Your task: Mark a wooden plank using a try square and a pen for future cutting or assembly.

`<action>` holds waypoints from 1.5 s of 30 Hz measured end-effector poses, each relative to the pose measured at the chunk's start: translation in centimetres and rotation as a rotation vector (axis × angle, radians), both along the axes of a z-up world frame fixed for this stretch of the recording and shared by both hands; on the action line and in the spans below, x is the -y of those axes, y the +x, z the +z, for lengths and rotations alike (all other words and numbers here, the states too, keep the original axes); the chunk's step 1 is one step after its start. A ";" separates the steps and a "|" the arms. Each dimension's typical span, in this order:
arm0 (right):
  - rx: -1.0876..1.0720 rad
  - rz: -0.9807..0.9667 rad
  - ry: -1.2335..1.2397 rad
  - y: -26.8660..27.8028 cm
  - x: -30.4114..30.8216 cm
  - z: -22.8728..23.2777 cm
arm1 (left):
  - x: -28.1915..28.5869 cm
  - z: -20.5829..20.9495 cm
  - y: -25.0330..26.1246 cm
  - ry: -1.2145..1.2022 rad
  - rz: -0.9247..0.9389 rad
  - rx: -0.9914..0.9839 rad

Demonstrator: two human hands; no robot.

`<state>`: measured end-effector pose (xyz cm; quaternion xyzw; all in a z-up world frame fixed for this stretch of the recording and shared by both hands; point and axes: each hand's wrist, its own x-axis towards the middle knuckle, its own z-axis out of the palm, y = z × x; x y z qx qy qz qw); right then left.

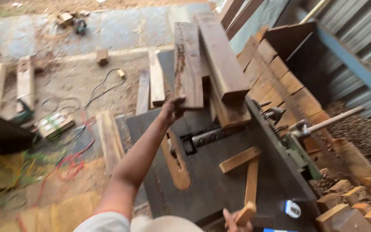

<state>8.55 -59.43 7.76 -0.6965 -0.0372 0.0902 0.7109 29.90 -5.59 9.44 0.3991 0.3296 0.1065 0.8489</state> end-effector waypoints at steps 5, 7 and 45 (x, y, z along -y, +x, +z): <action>-0.107 -0.033 -0.010 -1.6 -5.8 6.1 | 11.1 8.0 -20.2 -0.041 -0.137 -0.060; -0.137 -0.021 0.010 -2.8 -6.1 7.3 | 11.2 -3.7 -26.3 0.041 -0.122 0.009; -0.218 0.018 -0.390 -19.0 -7.5 8.7 | 9.1 8.8 -45.9 1.258 -0.799 -0.710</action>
